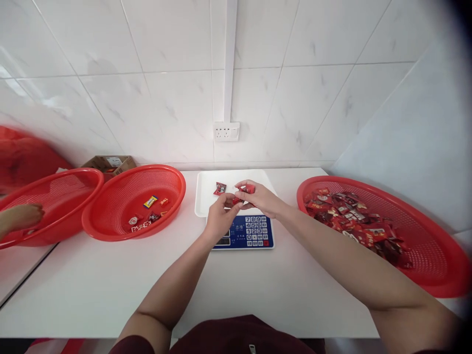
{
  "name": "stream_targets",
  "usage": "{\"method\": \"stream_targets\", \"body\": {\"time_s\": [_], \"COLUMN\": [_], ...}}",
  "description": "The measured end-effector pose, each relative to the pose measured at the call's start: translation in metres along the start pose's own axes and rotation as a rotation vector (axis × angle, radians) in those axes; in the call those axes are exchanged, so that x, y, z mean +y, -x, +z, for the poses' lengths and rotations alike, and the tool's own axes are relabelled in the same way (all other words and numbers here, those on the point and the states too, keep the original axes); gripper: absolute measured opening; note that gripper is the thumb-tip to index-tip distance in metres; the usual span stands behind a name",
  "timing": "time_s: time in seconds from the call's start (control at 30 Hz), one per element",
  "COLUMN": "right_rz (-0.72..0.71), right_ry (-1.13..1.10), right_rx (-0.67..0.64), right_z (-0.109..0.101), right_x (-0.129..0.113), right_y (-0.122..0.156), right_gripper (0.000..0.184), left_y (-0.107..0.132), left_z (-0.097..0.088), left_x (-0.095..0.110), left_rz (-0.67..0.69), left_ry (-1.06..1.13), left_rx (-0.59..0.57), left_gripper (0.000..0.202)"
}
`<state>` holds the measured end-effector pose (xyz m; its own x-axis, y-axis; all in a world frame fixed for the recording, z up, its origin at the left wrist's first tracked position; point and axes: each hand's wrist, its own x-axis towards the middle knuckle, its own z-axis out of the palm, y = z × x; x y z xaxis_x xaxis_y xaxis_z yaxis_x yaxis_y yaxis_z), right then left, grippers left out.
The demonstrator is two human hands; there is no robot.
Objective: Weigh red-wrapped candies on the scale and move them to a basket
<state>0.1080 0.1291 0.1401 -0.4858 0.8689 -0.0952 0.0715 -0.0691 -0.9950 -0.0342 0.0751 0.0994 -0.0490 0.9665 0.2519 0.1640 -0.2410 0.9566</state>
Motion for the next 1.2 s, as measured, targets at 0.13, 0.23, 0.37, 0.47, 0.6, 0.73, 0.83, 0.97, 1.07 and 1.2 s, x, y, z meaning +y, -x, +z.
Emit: {"method": "stream_targets", "body": {"time_s": [0.13,0.23,0.37,0.47,0.6,0.73,0.83,0.97,1.07,1.2], "right_rz": [0.005,0.048,0.055,0.061,0.064,0.05,0.013,-0.099,-0.185,0.002], "right_ry": [0.063,0.149,0.206,0.13,0.045,0.196,0.208,0.541,0.821,0.932], "right_rx": [-0.006,0.078,0.129,0.103,0.086,0.146,0.141,0.166,0.328,0.418], "right_z": [-0.004,-0.014,-0.026,-0.029,-0.028,-0.025,-0.027,-0.043,-0.068,-0.115], "right_x": [0.005,0.009,0.011,0.009,0.008,0.014,0.017,0.013,0.004,-0.007], "right_y": [0.006,0.007,0.008,0.011,0.016,0.012,0.006,0.007,0.026,0.074], "right_gripper": [0.023,0.037,0.06,0.069,0.065,0.06,0.066,0.07,0.05,0.035], "left_y": [-0.01,-0.018,-0.026,-0.019,0.011,0.041,0.054,0.068,0.082,0.102], "left_z": [-0.003,-0.012,-0.026,-0.03,-0.024,-0.014,-0.011,-0.012,-0.01,-0.001], "left_x": [-0.006,-0.012,-0.017,-0.016,-0.015,-0.017,-0.02,-0.022,-0.026,-0.034], "left_rz": [-0.028,-0.053,0.042,0.168,0.223,0.286,0.312,0.316,0.308,0.294], "left_ry": [0.062,0.017,-0.448,-0.672,-0.614,-0.558,-0.539,-0.523,-0.51,-0.505], "left_rx": [0.02,0.043,0.089,0.147,0.118,0.026,-0.029,-0.071,-0.139,-0.401], "left_gripper": [0.015,0.02,0.027,0.025,0.02,0.017,0.018,0.018,0.018,0.019]}}
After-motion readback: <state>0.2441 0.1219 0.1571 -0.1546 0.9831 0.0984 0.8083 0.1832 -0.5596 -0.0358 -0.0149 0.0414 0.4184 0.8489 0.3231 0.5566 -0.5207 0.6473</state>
